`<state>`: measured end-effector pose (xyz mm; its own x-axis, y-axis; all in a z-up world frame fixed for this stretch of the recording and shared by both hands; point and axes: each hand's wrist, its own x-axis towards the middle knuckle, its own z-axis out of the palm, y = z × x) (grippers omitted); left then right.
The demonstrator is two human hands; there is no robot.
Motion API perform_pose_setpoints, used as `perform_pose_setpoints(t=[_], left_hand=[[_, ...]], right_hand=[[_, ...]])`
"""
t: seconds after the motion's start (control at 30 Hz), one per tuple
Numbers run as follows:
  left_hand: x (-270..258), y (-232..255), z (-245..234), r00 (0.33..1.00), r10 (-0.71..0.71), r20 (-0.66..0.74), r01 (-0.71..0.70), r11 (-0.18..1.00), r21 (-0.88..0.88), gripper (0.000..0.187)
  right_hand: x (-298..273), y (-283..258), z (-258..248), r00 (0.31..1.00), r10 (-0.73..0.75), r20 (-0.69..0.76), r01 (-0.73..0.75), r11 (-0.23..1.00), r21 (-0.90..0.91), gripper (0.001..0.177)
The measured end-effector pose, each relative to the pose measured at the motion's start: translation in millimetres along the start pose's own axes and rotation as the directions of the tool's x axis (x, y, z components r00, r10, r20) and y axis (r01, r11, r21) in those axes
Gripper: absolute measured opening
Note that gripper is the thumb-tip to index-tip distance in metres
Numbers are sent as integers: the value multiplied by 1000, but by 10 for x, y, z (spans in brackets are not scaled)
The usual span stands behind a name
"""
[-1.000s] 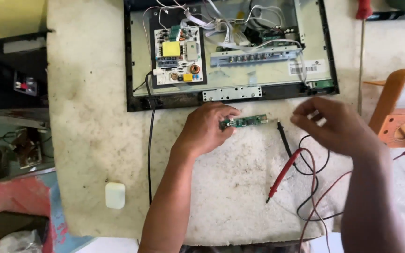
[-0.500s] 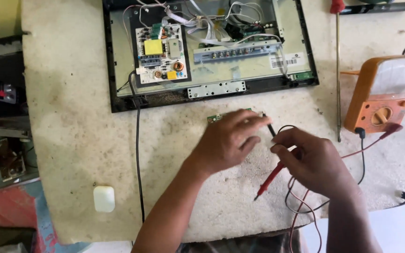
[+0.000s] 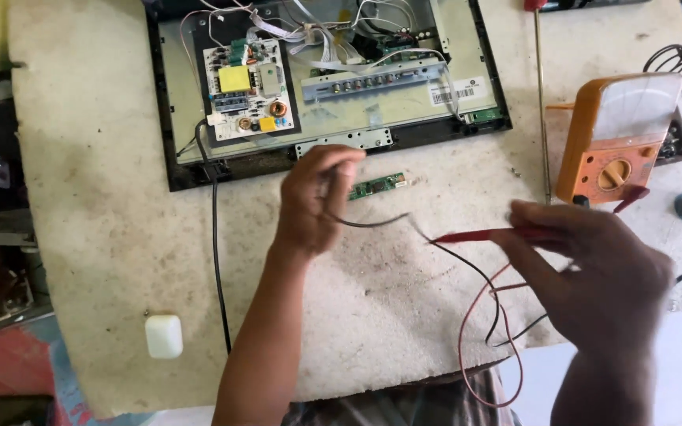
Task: The person uses a multimeter to test a circuit board, then uses a screwdriver to remove a smaller board from a television chassis. They proceed to test the smaller board with the multimeter probes.
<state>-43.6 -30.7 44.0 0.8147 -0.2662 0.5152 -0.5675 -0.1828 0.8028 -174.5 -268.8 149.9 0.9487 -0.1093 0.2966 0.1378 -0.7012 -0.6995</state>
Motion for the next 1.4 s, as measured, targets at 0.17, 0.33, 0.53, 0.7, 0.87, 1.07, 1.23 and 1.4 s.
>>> perform_pose_setpoints(t=[0.17,0.33,0.53,0.7,0.87,1.07,1.23,1.4], left_hand=[[30,-28,-122,992,-59,-109,60,998,9,35],[4,-238,-96,959,-240,150,202,952,230,54],[23,-256,-116,954,-294,56,290,955,57,33],[-21,-293,-176,968,-207,143,222,970,-101,34],[3,-158,-195,949,-227,221,236,972,-16,23],[-89,-440,-104,936,-149,318,75,970,233,26],[-170,-551,-62,925,-204,321,120,957,262,21],[-101,-369,-102,895,-288,340,174,929,327,23]], right_hand=[[-11,202,209,990,-100,-96,87,987,-133,37],[32,346,675,913,366,182,-408,848,338,67],[-90,1199,444,998,-26,-52,27,999,18,28],[520,763,645,992,104,-74,-57,879,474,13],[730,697,939,999,-2,-41,24,829,559,7],[719,970,1183,978,-171,-115,199,929,311,29],[686,771,1231,995,98,-2,-91,933,348,12],[647,935,1167,980,179,84,-197,908,370,24]])
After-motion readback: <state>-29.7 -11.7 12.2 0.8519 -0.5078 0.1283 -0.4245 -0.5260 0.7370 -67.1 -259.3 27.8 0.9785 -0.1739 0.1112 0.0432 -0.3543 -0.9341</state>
